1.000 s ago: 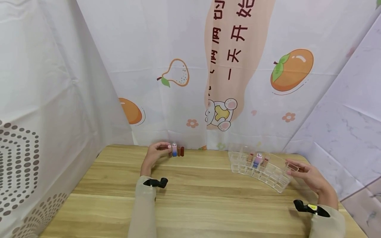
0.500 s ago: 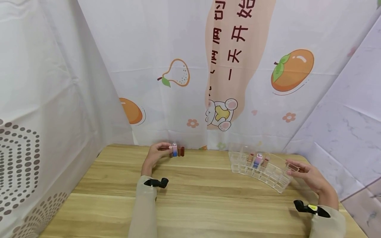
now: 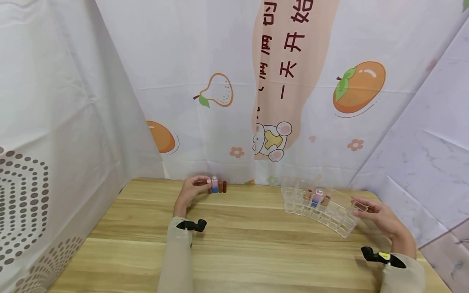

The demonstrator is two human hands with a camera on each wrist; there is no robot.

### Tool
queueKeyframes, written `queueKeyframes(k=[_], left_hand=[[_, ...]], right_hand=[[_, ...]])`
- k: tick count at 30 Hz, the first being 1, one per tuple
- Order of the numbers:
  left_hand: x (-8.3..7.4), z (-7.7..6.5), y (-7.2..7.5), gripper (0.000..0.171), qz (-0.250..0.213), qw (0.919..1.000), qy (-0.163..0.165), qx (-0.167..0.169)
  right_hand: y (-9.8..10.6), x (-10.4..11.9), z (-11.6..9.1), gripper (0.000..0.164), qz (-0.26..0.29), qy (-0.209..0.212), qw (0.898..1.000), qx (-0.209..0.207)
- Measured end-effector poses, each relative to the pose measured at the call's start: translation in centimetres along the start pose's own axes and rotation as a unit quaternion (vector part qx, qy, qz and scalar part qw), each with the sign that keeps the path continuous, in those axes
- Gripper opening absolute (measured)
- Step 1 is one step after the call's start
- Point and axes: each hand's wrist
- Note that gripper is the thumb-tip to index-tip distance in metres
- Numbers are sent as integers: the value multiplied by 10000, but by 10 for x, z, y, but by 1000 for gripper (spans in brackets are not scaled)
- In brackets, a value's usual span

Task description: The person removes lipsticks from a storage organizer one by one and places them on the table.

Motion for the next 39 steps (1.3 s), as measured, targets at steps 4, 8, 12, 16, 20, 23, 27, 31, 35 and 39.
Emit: queueKeyframes(k=[4,8,12,16,20,23,27,31,35,39], left_hand=[[-12,-13,0,34,6,10000,4,29],[-13,-14,0,34,-34,10000,43,8],[-12,-13,-1,35,-60,10000,51,25],[-12,-13,-2,34,-79,9999,43,49],[-12,-12,-1,35,-107,9999,65,65],[-13,-13,-1,36,-157,9998,88,89],[-14,-14,-1,36,-162,9998,110,95],[-14,-15,-1,37,-108,9999,116,67],[-11,-11,-1,37,-76,9999,140,32],[0,0,0,38,-128,9998,132,4]], right_hand=[[0,0,0,49,85,19,10000,-9],[0,0,0,50,105,11,9999,5],[0,2,-1,50,100,2,9999,6],[-1,2,-1,49,4,-69,10000,-27],[-2,3,-1,49,-96,-118,9999,-31],[-1,3,0,50,-68,-90,9999,21],[-1,2,-1,50,-72,-111,9999,20],[-2,1,-1,49,-111,-132,9999,-8],[-1,1,1,49,-39,-74,10000,-6],[-1,1,1,50,35,3,10000,16]])
Point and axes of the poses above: each hand's wrist, its own z-axis towards the middle knuckle, its own y-axis out of the back of the hand, x = y × z, and after that the axes turned 14 degrees about y, right-handed
